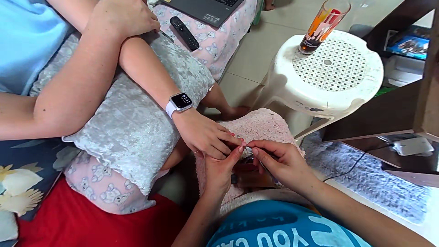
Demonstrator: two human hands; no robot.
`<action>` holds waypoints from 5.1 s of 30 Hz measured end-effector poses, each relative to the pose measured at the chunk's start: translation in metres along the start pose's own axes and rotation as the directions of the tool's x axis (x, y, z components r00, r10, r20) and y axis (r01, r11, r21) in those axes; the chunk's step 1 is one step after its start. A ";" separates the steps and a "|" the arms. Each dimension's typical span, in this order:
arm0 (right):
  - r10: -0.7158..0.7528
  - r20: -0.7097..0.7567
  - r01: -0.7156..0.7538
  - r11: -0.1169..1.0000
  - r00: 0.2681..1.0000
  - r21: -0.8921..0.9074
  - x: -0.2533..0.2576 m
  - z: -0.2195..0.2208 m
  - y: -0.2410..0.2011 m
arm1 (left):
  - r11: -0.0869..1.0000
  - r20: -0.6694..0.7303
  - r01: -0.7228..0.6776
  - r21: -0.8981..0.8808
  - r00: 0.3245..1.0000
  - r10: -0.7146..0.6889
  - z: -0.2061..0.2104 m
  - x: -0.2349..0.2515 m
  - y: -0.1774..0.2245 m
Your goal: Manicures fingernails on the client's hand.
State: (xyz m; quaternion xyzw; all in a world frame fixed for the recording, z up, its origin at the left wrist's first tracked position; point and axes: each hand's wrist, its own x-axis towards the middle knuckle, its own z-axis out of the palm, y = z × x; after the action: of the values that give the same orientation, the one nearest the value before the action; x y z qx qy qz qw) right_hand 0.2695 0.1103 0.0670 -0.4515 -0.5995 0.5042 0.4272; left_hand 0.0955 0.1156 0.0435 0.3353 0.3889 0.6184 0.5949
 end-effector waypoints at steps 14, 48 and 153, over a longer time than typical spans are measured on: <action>-0.005 -0.001 0.005 1.000 1.000 0.009 -0.002 0.000 0.002 | 1.000 0.006 0.007 -0.002 1.000 -0.007 0.001 0.000 0.002; 0.094 -0.010 -0.090 0.969 0.995 0.229 -0.007 0.012 -0.001 | 1.000 0.011 -0.024 0.004 1.000 0.024 -0.001 0.001 -0.002; -0.284 0.001 0.277 0.936 0.959 0.219 0.047 0.029 -0.037 | 1.000 -0.053 0.015 0.020 0.998 -0.014 0.004 -0.005 0.004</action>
State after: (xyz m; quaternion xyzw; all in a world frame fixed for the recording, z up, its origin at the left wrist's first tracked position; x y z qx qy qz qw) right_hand 0.2266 0.1468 0.1023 -0.3039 -0.6063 0.5078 0.5313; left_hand 0.0972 0.1114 0.0491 0.3219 0.4134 0.6187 0.5854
